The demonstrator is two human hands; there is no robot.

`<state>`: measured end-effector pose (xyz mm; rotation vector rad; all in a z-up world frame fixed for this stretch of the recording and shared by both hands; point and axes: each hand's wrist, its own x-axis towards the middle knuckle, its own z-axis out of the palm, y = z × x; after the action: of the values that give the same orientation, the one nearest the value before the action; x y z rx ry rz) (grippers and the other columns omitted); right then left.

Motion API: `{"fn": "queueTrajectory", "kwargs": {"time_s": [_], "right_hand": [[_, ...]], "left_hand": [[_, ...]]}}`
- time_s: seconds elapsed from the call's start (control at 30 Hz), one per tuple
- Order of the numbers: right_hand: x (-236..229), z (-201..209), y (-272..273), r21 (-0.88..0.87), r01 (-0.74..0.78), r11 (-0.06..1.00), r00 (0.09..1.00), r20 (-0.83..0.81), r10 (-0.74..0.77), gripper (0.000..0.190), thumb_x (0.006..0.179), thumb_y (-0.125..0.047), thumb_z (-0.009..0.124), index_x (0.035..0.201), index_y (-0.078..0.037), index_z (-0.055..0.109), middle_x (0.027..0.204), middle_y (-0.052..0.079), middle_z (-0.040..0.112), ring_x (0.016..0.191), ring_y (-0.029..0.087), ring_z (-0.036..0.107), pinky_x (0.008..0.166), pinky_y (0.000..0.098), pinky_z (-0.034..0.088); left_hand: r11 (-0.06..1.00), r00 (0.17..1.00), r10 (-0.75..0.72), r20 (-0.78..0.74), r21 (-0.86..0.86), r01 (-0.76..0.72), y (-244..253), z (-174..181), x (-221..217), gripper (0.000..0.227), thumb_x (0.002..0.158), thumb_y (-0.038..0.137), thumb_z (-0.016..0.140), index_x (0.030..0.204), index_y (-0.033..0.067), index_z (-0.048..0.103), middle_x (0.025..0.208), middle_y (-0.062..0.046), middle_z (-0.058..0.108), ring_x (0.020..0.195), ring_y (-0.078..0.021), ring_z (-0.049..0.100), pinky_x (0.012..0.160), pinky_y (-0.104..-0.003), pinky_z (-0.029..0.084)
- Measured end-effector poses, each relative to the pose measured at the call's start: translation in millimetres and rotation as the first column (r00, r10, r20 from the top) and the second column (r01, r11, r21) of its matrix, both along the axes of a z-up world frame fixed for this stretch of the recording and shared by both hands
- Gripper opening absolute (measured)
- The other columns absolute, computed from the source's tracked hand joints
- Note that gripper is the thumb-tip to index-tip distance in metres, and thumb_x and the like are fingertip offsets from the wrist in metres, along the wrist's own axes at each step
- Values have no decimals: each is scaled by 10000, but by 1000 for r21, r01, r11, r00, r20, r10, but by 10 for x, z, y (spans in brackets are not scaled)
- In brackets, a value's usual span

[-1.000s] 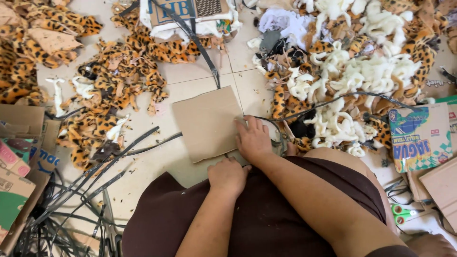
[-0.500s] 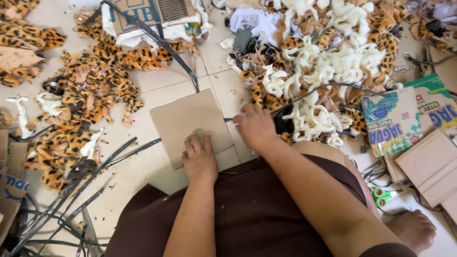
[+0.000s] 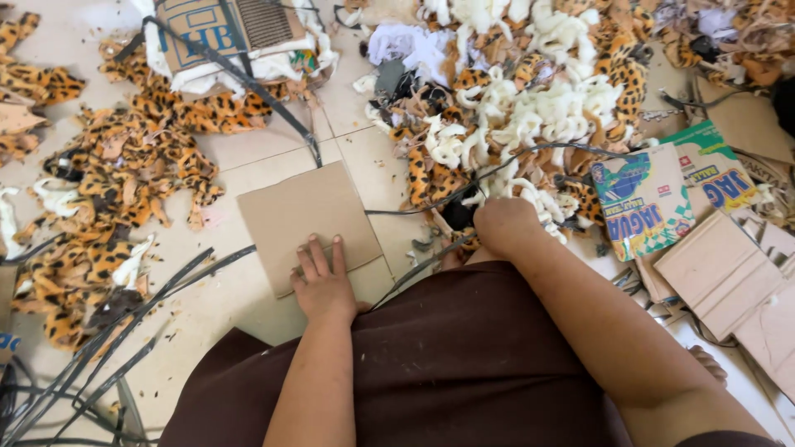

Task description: The person assembles a base for a plush item by stuffing white fibrous material into a fabric shell and then taping cardboard pieces around it with black tape.

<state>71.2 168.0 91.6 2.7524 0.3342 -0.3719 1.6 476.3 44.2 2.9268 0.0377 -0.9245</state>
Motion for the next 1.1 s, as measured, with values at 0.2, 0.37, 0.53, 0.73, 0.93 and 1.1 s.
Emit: {"fn": "queueTrajectory", "kwargs": {"time_s": [0.2,0.37,0.53,0.73,0.93,1.1], "right_hand": [[89,-35,-8,115,233,966,930,-316,-186,331,952,-264,607,1027,9,779,972,202,756,979,400,748,818,551,604],[331,-515,-282,214,330,919,929,-246,-277,384,918,-373,672,987,-10,778,918,177,756,969,382,751,817,537,613],[354,-231,-310,418,385,823,909,-324,-261,419,875,-381,658,1090,-43,781,1060,242,761,1109,459,690,969,563,551],[234,-175,-524,344,456,821,883,-289,-370,354,833,-355,650,1067,-143,811,1066,180,786,1111,410,707,993,508,555],[209,-6,-623,205,443,873,840,-436,-324,376,834,-409,618,960,-118,821,873,116,802,970,338,769,929,478,581],[-392,1288,-257,555,674,488,728,-612,-309,573,939,-502,574,1218,-36,759,1101,233,788,980,357,773,870,406,595]], "left_hand": [[999,999,26,-48,-31,-28,-32,474,-74,1246,829,703,711,1662,195,-65,1708,-205,-135,1564,-410,-109,1213,-601,58],[995,995,72,-73,-66,-76,-89,547,-41,1242,830,852,559,1667,179,-64,1714,-191,-160,1565,-419,-137,1215,-609,-7],[989,991,107,-77,-98,-114,-105,528,-47,1187,840,937,336,1666,174,-44,1718,-180,-157,1566,-416,-151,1217,-617,-27],[995,995,77,-69,-64,-81,-91,371,-47,1143,885,834,449,1663,170,-63,1707,-200,-180,1553,-443,-159,1202,-648,-30],[975,992,73,101,-216,-50,-188,633,-79,964,914,737,515,1621,165,197,1708,-164,-23,1557,-414,-14,1214,-614,41],[891,981,-97,167,-425,160,-545,646,-82,706,950,744,401,1452,269,543,1524,-55,389,1448,-294,344,1142,-480,326]]}}
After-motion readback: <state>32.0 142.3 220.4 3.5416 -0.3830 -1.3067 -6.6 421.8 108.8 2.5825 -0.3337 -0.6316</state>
